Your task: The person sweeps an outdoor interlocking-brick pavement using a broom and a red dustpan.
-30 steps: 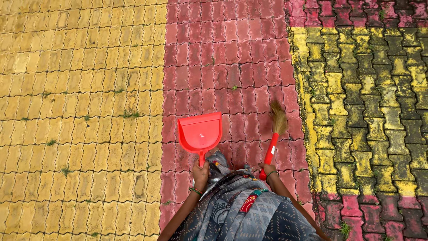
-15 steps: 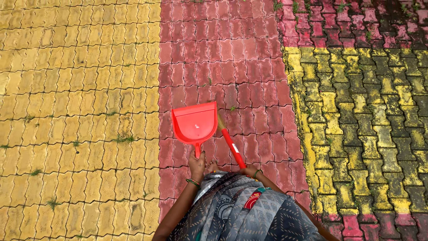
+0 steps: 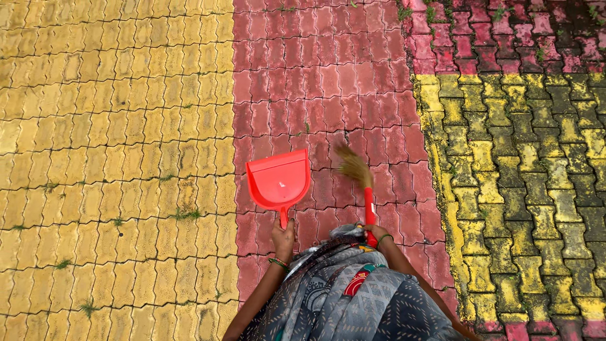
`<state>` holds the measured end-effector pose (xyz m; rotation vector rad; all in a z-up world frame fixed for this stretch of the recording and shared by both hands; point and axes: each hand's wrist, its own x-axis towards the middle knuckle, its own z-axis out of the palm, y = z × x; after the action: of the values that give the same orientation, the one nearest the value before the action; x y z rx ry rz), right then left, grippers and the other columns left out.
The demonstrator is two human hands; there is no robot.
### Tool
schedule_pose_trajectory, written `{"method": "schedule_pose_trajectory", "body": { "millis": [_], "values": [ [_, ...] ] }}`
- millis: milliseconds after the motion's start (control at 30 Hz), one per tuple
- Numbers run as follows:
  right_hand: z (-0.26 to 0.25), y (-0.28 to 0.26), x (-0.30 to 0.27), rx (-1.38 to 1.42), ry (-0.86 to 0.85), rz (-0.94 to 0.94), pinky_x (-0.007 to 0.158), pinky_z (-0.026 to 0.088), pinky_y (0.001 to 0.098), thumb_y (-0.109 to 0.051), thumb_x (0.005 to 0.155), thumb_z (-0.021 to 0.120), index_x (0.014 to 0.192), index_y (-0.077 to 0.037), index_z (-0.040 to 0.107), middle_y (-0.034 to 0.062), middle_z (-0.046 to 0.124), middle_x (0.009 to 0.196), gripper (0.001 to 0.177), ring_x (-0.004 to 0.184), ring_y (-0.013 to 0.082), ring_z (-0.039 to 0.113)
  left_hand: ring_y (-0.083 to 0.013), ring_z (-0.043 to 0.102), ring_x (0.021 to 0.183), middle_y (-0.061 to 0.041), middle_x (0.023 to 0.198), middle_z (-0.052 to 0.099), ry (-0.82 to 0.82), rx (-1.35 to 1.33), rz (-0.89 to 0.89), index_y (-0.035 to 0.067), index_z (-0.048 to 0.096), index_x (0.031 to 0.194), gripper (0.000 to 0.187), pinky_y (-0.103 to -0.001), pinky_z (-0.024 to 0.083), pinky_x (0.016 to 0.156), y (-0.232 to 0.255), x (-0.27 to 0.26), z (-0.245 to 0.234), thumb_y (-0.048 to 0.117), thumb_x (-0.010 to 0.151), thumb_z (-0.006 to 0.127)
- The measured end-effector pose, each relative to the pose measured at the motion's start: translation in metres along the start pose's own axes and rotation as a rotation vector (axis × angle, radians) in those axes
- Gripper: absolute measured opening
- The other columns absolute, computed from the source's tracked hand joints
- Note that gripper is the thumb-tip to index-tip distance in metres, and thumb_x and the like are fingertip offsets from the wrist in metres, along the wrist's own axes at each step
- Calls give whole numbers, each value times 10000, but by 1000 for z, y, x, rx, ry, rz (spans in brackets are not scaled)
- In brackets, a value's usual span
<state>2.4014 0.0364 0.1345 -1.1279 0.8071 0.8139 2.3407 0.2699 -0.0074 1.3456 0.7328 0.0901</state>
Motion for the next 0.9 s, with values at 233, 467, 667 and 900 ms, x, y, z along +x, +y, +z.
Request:
{"method": "schedule_pose_trajectory", "body": {
  "millis": [233,467,667,900],
  "values": [
    [-12,-47,62,114,-42,-64,466,503,355,-185,930,653,943,-33,652,22,591,612,152,504,187,551,-122,503,405,-16,629,566,-71,-55,-52,18,570,1032,206,-299,407,365,19,45,40,144,911,679],
    [-21,-118,141,-368,-201,-114,486,477,335,-190,881,753,877,27,679,76,648,647,230,537,189,590,-126,510,417,-47,603,565,12,-17,-10,20,582,999,196,-303,404,378,75,108,105,147,897,691],
    [1,-191,160,-688,-254,-119,527,490,319,-227,788,842,816,28,730,82,694,695,279,554,168,640,-117,529,429,-27,622,582,-18,48,8,19,574,990,212,-296,429,387,98,156,162,172,905,693],
    [9,-261,158,-674,-17,-35,496,475,361,-163,777,820,829,45,702,100,667,664,244,519,206,617,-115,524,411,-31,589,584,20,87,44,52,594,1009,189,-285,421,374,93,203,193,181,899,676]
  ]
}}
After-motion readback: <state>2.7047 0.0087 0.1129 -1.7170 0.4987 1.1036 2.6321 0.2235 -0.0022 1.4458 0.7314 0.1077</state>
